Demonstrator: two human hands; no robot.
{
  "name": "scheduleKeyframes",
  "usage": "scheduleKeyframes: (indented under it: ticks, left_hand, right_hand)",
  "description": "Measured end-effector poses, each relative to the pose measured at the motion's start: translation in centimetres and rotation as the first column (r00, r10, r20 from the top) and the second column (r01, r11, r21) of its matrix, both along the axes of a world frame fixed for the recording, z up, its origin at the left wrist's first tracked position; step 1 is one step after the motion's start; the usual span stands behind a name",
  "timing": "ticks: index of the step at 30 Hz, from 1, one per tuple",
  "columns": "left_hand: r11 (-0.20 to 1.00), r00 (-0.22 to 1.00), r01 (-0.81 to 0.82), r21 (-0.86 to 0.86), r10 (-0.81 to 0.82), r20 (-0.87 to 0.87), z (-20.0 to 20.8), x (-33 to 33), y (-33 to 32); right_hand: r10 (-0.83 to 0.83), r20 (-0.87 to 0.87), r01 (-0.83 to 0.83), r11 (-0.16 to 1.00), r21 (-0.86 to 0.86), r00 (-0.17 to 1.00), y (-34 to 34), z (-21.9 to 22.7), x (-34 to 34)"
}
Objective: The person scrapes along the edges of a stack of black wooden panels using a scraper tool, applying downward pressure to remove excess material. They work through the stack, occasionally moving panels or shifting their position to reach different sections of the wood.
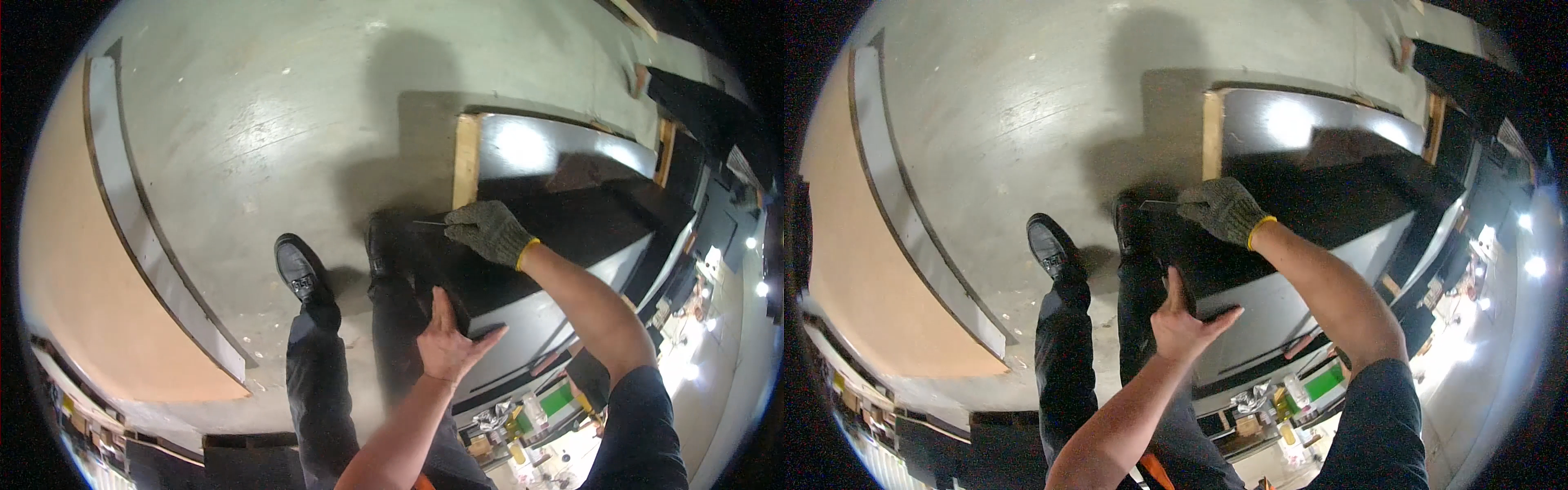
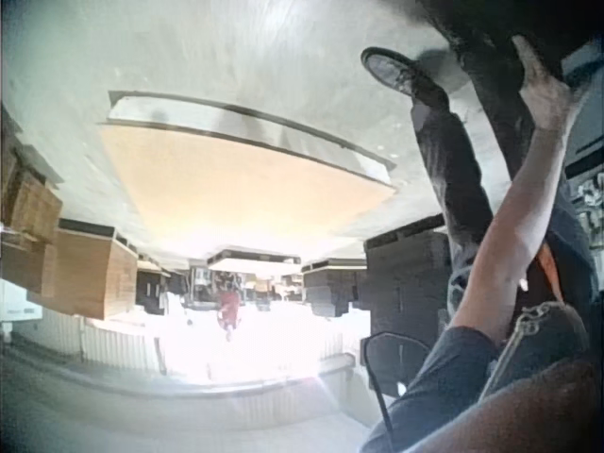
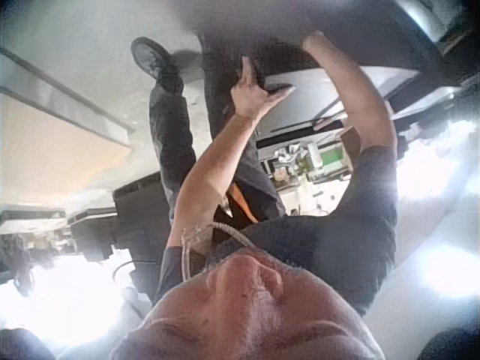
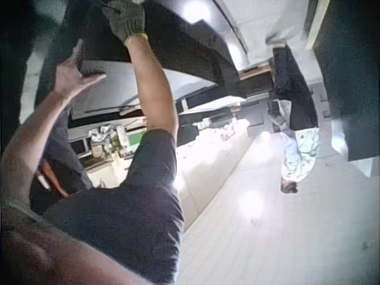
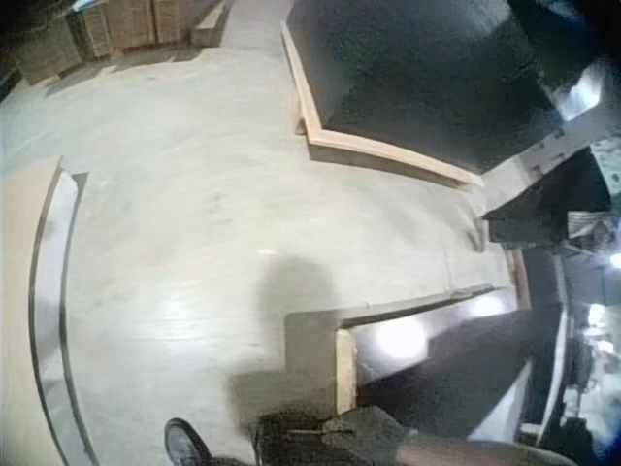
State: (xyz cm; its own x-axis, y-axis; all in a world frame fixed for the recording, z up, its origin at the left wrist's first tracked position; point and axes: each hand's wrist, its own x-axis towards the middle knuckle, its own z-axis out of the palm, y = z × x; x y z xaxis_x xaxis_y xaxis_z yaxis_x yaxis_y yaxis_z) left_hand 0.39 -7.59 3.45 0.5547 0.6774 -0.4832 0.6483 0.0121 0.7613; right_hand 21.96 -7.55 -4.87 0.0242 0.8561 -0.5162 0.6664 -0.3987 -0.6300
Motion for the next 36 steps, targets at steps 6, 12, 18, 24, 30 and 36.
scheduleKeyframes:
  ticks: [6,12,18,24,30,36]
  left_hand:
    - [0.998,0.999,0.044,-0.054,-0.045,-0.01,-0.3,-0.3,-0.3]
    - [0.991,0.999,0.037,-0.128,-0.041,-0.031,0.0,-0.2,-0.3]
    - [0.993,0.999,0.029,-0.114,-0.033,-0.034,-0.1,-0.2,-0.5]
    - [0.991,0.999,0.005,-0.132,-0.01,-0.033,-0.1,-0.2,-0.4]
    - [0.991,1.0,-0.017,-0.136,0.015,-0.018,-0.1,-0.1,-0.4]
    - [0.989,0.999,-0.04,-0.141,0.04,-0.002,0.0,0.0,-0.3]
  right_hand:
    - [0.327,0.021,-0.32,0.933,-0.166,0.945,1.5,-7.3,0.8]
    - [0.489,-0.228,-0.539,0.786,-0.303,0.842,3.4,-7.8,0.6]
    - [0.618,-0.118,-0.613,0.701,-0.363,0.777,4.2,-7.7,0.0]
    - [0.279,-0.037,-0.282,0.948,-0.15,0.959,3.3,-8.2,-0.7]
    - [0.501,-0.044,-0.486,0.809,-0.33,0.864,3.7,-8.3,-1.3]
    - [0.57,-0.035,-0.551,0.773,-0.314,0.821,3.9,-8.3,-1.7]
